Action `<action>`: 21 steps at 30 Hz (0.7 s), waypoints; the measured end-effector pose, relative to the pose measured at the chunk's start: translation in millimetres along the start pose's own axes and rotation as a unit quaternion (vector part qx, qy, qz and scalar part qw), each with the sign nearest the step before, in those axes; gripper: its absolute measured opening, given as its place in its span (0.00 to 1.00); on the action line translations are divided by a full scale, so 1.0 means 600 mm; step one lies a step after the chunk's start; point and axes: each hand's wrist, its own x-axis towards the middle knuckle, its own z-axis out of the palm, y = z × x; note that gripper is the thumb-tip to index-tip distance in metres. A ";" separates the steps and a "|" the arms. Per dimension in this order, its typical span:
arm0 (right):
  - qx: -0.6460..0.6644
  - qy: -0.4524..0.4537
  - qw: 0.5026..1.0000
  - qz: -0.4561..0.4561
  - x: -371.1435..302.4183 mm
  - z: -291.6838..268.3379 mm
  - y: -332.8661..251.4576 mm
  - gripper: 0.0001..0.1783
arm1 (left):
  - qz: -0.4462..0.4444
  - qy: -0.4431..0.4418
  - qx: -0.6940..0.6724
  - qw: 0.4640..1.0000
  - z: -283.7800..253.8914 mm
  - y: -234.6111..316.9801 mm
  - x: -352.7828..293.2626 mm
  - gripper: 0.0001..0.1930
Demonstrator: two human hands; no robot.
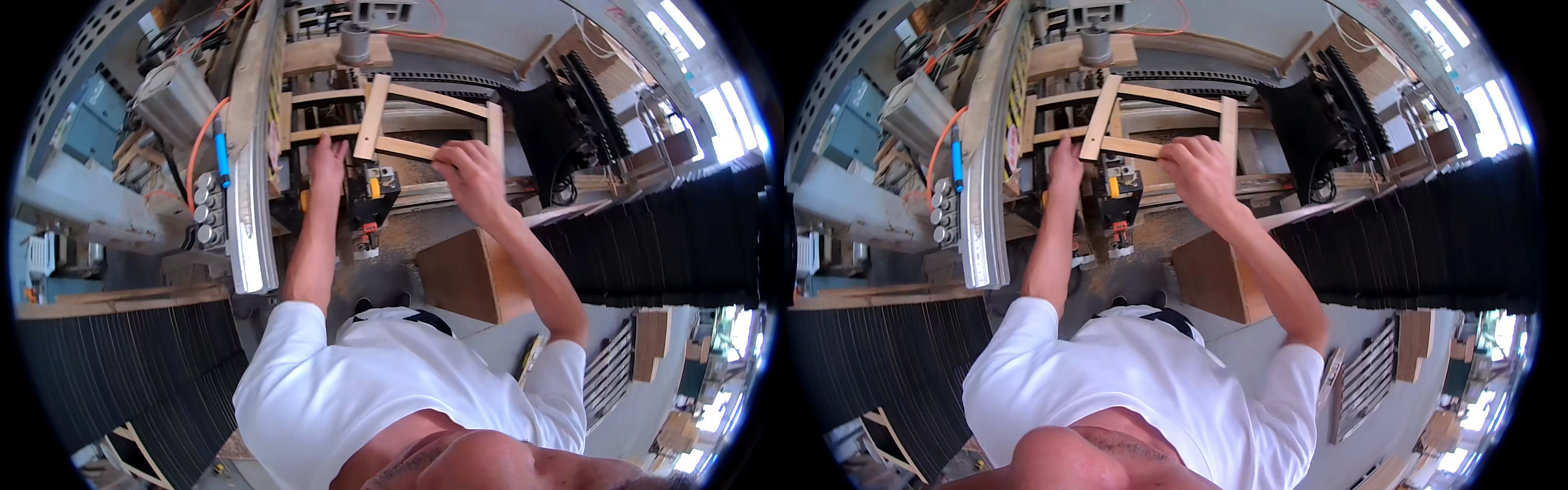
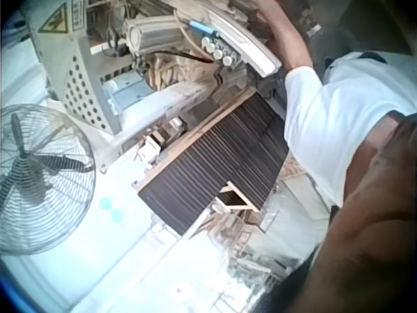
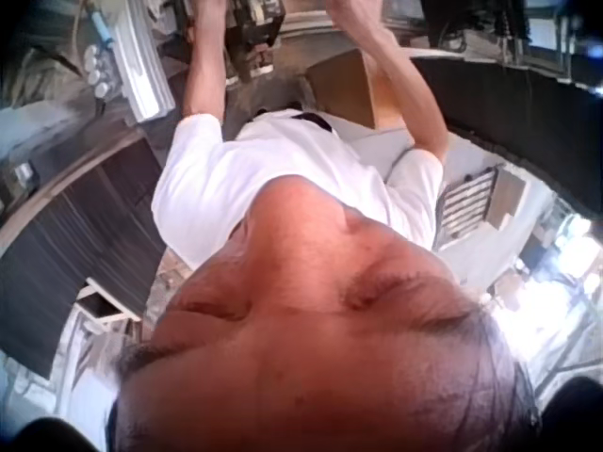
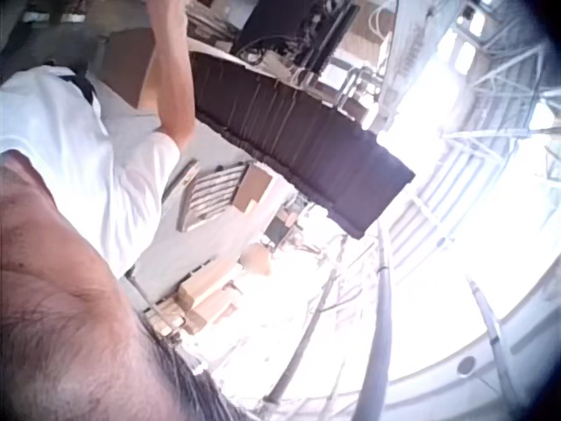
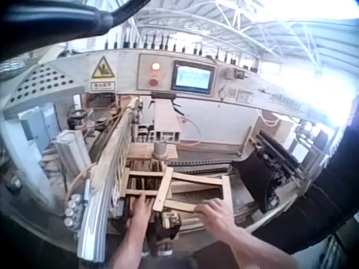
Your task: The person repeatedly picks up a small wooden frame, places it into a machine jig, and then removes it to place it on a stack. This cycle is performed multiple times throughout the clip.
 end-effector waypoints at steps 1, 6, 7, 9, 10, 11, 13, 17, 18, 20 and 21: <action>0.032 0.045 0.998 -0.031 0.050 0.079 -0.009 0.05 | 0.017 -0.048 0.020 0.998 0.000 0.078 0.007 0.15; 0.080 -0.027 0.996 -0.027 0.085 0.282 -0.001 0.06 | 0.035 -0.165 0.002 0.986 -0.053 0.058 -0.088 0.11; 0.088 -0.058 0.994 -0.022 0.090 0.308 0.002 0.08 | 0.038 -0.178 0.001 0.983 -0.046 0.058 -0.097 0.11; 0.121 -0.103 0.986 -0.045 0.095 0.351 0.011 0.12 | 0.032 -0.187 -0.003 0.982 -0.049 0.053 -0.097 0.14; 0.141 -0.115 0.982 -0.048 0.100 0.355 0.007 0.15 | 0.032 -0.200 -0.015 0.979 -0.052 0.053 -0.095 0.14; 0.160 -0.128 0.978 -0.049 0.100 0.356 0.005 0.18 | 0.030 -0.214 -0.027 0.976 -0.055 0.052 -0.093 0.15; 0.165 -0.149 0.973 -0.068 0.103 0.359 0.014 0.19 | 0.027 -0.201 -0.035 0.979 -0.059 0.046 -0.089 0.14; 0.179 -0.171 0.965 -0.083 0.118 0.375 0.034 0.15 | 0.041 -0.150 -0.042 0.987 -0.057 0.035 -0.090 0.14; 0.182 -0.161 0.966 -0.092 0.125 0.392 0.041 0.14 | 0.061 -0.117 -0.030 0.991 -0.059 0.034 -0.098 0.14; 0.187 -0.167 0.964 -0.090 0.157 0.403 0.061 0.12 | 0.087 -0.071 -0.016 0.994 -0.058 0.028 -0.120 0.15; 0.184 -0.175 0.963 -0.086 0.180 0.406 0.063 0.11 | 0.085 -0.070 -0.009 0.994 -0.071 0.029 -0.133 0.17</action>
